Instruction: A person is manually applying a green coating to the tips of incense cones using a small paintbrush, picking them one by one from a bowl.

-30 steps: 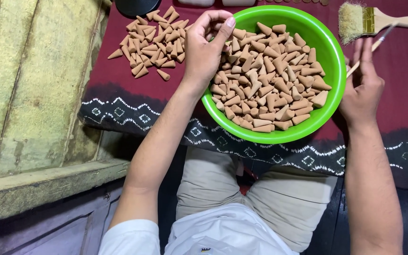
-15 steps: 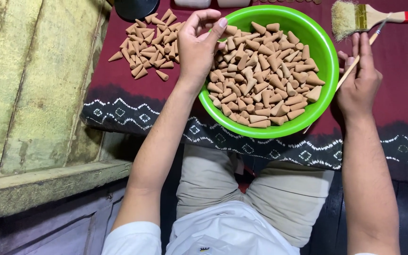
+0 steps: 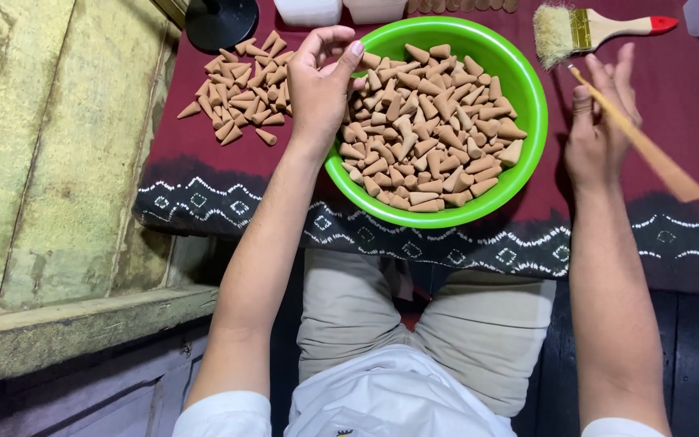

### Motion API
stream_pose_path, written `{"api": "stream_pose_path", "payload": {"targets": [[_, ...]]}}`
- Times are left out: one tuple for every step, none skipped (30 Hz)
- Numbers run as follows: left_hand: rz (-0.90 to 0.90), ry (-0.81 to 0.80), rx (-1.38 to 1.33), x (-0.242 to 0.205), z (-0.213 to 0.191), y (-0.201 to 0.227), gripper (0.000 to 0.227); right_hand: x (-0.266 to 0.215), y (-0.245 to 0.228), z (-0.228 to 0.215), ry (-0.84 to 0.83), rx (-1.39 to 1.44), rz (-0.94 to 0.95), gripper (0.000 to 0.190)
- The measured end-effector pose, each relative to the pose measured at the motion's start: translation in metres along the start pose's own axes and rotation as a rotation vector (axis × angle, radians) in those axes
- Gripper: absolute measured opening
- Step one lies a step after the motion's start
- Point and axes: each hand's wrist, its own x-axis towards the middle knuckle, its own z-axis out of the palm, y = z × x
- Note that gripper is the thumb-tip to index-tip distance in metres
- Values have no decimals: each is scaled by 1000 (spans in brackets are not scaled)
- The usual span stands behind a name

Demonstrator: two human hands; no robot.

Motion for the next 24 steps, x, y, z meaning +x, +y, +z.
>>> {"api": "stream_pose_path", "payload": {"targets": [[0, -1, 0, 0, 0, 0, 14, 0, 1, -1, 1, 0, 0, 42], [4, -2, -14, 0, 0, -1, 13, 0, 3, -2, 26, -81, 0, 50], [8, -3, -28, 1, 1, -1, 13, -1, 5, -3, 51, -161, -1, 60], [6, -4, -28, 1, 1, -1, 13, 1, 3, -2, 51, -162, 0, 60], [0, -3, -46, 0, 1, -1, 13, 2, 2, 0, 92, -202, -16, 69], [-6, -2, -64, 1, 1, -1, 13, 4, 1, 2, 133, -243, -32, 79], [-7, -4, -64, 1, 1, -1, 13, 1, 7, 0, 133, -244, -31, 79], [-4, 3, -50, 1, 2, -2, 13, -1, 13, -2, 97, -306, -33, 44], [-1, 9, -35, 1, 2, -2, 13, -4, 19, -4, 61, -368, -35, 49], [-3, 9, -36, 1, 1, -2, 13, -5, 17, -5, 59, -368, -34, 49], [-3, 3, -36, 1, 1, -2, 13, -7, 15, -6, 46, -438, -38, 62], [-2, -5, -36, 1, 1, -1, 14, -8, 13, -7, 35, -507, -42, 76], [-4, -7, -35, 0, 1, -1, 14, -10, 15, -7, 35, -508, -40, 76], [-10, -7, -37, 0, 1, -1, 13, -9, 16, -7, 31, -486, -23, 79], [-16, -7, -38, 0, 2, 0, 13, -9, 18, -7, 28, -464, -5, 81], [-18, -7, -38, 0, 2, 0, 13, -8, 16, -7, 27, -465, -4, 81], [-18, -11, -48, 0, 2, 0, 13, -8, 15, -6, 12, -443, 3, 82], [-19, -16, -57, -1, 2, 1, 13, -8, 13, -6, -2, -421, 11, 82], [-20, -17, -57, 0, 2, 0, 13, -7, 14, -5, -2, -422, 13, 82], [-13, -17, -59, 0, 1, -1, 13, -5, 16, -4, -4, -390, 7, 79], [-5, -18, -61, 1, 1, -2, 13, -4, 18, -2, -6, -357, 1, 76], [-4, -20, -62, 0, 1, -2, 13, -3, 19, -1, -5, -358, 1, 76], [7, -25, -38, 0, 0, -1, 14, -1, 20, -1, 5, -337, -34, 59], [20, -31, -15, 1, -1, 0, 14, 1, 21, 0, 15, -317, -69, 42]]}}
